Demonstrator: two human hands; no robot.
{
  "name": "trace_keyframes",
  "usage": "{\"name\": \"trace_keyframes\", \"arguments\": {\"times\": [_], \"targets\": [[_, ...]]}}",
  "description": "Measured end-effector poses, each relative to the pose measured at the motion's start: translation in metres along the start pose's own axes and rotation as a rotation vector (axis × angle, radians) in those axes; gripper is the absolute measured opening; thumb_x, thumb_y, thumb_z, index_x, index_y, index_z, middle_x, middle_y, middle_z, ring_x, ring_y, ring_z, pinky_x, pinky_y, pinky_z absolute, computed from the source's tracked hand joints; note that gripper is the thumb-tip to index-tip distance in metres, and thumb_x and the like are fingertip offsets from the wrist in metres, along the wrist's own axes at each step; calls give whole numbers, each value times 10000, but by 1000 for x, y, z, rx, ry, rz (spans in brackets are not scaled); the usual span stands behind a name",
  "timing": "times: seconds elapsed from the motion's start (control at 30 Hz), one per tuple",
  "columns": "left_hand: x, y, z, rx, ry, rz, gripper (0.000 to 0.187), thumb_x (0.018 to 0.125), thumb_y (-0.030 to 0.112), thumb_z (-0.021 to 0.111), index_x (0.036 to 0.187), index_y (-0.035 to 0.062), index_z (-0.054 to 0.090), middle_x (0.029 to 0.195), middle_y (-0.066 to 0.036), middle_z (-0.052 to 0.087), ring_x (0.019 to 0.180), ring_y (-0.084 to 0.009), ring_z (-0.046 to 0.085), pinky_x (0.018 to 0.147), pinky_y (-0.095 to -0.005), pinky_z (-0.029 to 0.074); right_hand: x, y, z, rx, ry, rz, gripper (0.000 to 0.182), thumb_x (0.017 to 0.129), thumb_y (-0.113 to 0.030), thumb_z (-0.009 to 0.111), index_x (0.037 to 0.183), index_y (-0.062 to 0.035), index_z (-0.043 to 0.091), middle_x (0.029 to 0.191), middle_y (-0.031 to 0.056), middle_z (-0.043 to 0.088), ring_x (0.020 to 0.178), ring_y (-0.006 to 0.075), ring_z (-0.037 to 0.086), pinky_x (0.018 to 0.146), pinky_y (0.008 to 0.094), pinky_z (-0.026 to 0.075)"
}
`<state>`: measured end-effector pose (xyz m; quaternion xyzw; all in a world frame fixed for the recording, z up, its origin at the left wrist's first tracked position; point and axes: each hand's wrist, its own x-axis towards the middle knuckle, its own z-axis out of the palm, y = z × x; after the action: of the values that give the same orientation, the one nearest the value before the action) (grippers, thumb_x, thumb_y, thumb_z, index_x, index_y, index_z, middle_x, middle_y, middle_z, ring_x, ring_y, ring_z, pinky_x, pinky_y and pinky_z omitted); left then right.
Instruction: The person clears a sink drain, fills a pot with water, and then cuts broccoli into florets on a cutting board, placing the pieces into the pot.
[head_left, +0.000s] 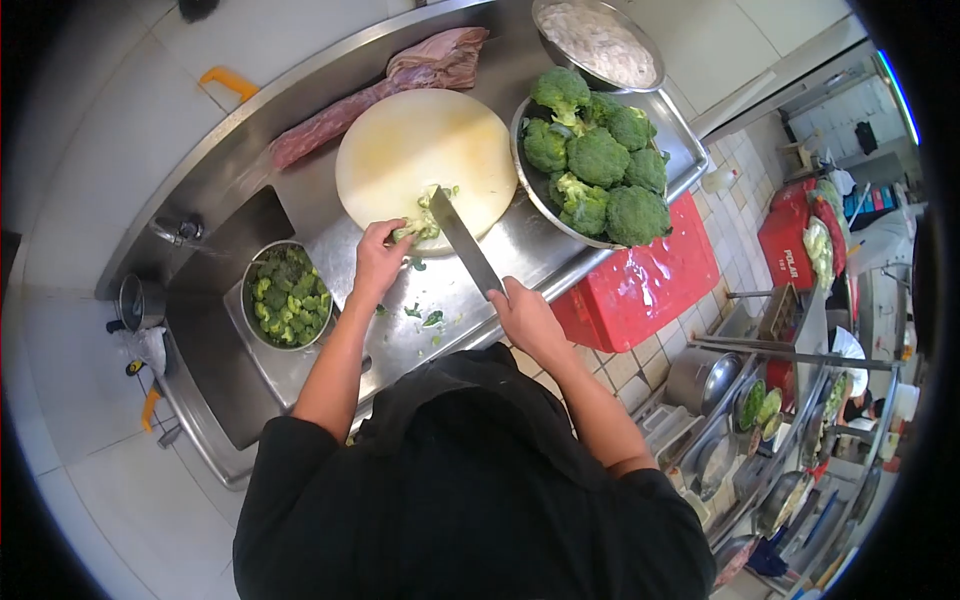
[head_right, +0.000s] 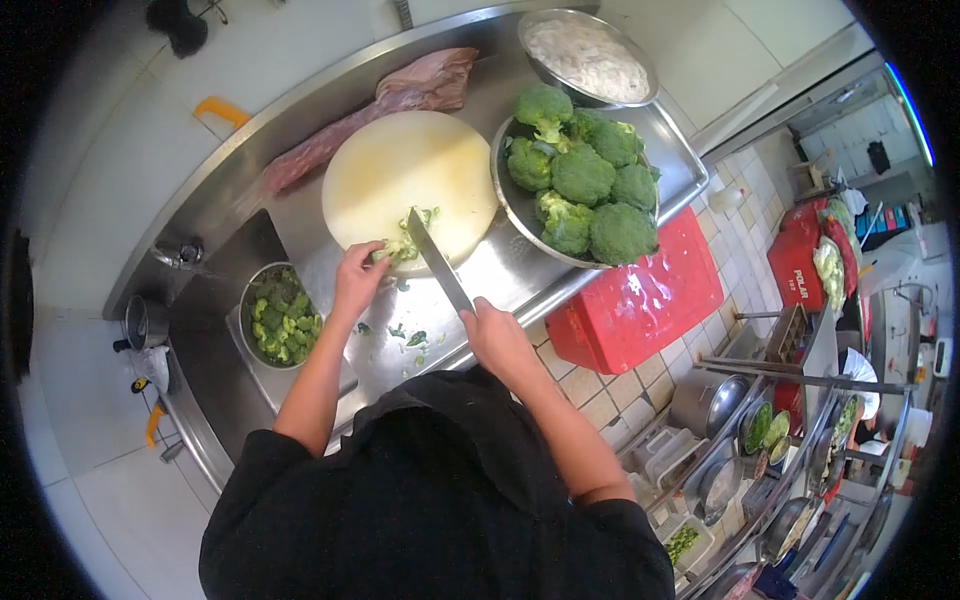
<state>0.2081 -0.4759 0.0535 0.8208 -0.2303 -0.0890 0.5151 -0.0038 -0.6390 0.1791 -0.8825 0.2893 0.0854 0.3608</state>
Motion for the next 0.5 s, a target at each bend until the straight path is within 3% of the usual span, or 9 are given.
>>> {"name": "trace_keyframes", "arguments": {"times": [0.1, 0.5], "targets": [[-9, -3, 6, -40, 59, -33, 268, 815, 99, 769, 1070, 30, 724, 998, -126, 674, 807, -205, 657, 766, -316, 542, -12, -4, 7, 29, 38, -32, 355, 1003, -311, 552, 936, 36, 519, 784, 328, 609, 806, 538, 593, 694, 595, 433], [-5, -6, 10, -36, 95, -19, 238, 818, 105, 759, 1038, 21, 731, 912, -136, 669, 734, -207, 626, 710, -322, 525, -9, -7, 28, -74, -4, -41, 283, 1005, -273, 525, 1000, 8, 553, 813, 314, 656, 835, 518, 635, 765, 601, 480]]}}
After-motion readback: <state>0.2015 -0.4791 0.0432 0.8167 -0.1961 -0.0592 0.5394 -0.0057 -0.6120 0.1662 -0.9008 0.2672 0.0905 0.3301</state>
